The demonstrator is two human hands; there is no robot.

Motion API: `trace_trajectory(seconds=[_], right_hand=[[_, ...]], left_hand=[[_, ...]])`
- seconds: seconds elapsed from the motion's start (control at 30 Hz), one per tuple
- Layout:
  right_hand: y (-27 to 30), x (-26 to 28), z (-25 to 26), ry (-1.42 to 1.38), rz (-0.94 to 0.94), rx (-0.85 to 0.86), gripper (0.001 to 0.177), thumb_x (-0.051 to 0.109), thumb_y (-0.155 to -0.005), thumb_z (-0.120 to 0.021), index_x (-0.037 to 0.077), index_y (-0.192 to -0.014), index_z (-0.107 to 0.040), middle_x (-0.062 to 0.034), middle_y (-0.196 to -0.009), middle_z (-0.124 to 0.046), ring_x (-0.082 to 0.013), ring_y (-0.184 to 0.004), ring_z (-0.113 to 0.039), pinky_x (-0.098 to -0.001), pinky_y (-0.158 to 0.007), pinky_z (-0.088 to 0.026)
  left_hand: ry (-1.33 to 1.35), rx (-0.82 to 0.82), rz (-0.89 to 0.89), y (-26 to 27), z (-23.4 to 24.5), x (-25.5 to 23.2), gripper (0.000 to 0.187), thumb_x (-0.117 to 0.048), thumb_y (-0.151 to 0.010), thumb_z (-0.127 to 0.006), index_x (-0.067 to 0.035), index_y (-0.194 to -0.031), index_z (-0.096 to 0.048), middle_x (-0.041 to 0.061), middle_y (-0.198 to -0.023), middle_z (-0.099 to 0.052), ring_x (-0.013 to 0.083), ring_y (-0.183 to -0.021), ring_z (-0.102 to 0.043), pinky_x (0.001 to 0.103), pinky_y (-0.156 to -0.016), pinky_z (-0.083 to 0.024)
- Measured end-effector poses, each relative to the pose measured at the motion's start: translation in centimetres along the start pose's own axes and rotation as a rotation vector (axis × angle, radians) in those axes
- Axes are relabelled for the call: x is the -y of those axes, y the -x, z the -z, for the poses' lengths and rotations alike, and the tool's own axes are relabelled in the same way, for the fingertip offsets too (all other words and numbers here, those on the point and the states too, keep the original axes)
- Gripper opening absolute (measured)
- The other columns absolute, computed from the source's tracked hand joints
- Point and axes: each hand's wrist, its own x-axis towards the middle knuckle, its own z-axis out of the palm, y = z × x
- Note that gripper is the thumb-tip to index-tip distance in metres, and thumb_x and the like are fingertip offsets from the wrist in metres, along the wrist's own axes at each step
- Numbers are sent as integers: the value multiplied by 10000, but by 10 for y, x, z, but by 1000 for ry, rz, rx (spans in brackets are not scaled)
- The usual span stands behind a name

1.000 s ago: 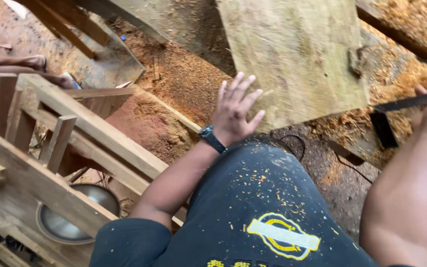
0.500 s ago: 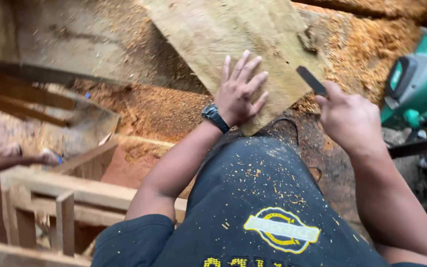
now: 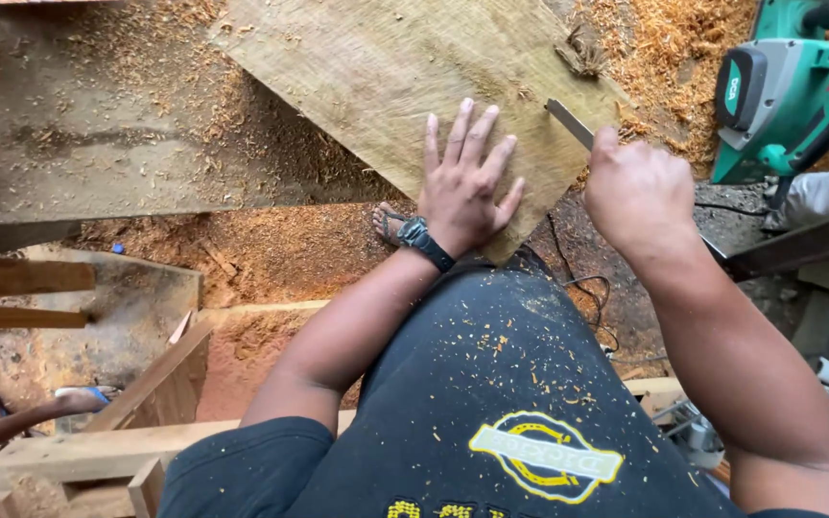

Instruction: Planing, measuring, and cleaning wooden boards in a workshop environment.

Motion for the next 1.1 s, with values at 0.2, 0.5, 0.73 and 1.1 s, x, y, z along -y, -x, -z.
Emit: trace_trajectory(seconds=[0.2, 0.5, 0.73, 1.1], right_hand=[[-6, 31, 41, -23, -48, 280, 296, 83, -1025, -418, 36, -1222, -635, -138, -918, -816, -342, -790, -812, -457, -629, -604], [5, -41, 39, -902, 58, 344, 289, 230, -1119, -530, 65, -883, -505, -73, -730, -555, -221, -645, -509, -415, -587, -397], [22, -22, 69, -759, -151, 371, 220, 238, -1102, -513, 138, -1297, -537, -184, -1015, -689, -330, -764, -607, -485, -702, -474], [-9, -22, 46, -275, 137, 194, 402, 34, -987, -390, -69, -1323, -586, -267, -1020, -760, -451, -885, -751, -571, -743, -580]], left_hand=[[5, 43, -20, 2, 2, 2, 530, -518, -926, -706, -197, -1348, -723, 148, -1611, -421, 375, -1548, -262, 702, -1264, -153], [-10, 8, -12, 3, 5, 2, 517, -507, -917, -683, -173, -1309, -731, 151, -1576, -479, 374, -1536, -293, 681, -1267, -137], [-78, 75, 75, -12, -6, -8, 551, -551, -940, -651, -225, -1384, -635, 130, -1552, -471, 356, -1506, -325, 739, -1227, -169], [-146, 61, 124, -29, -26, -19, 505, -502, -971, -597, -240, -1395, -673, 123, -1606, -388, 363, -1528, -254, 740, -1240, -132]])
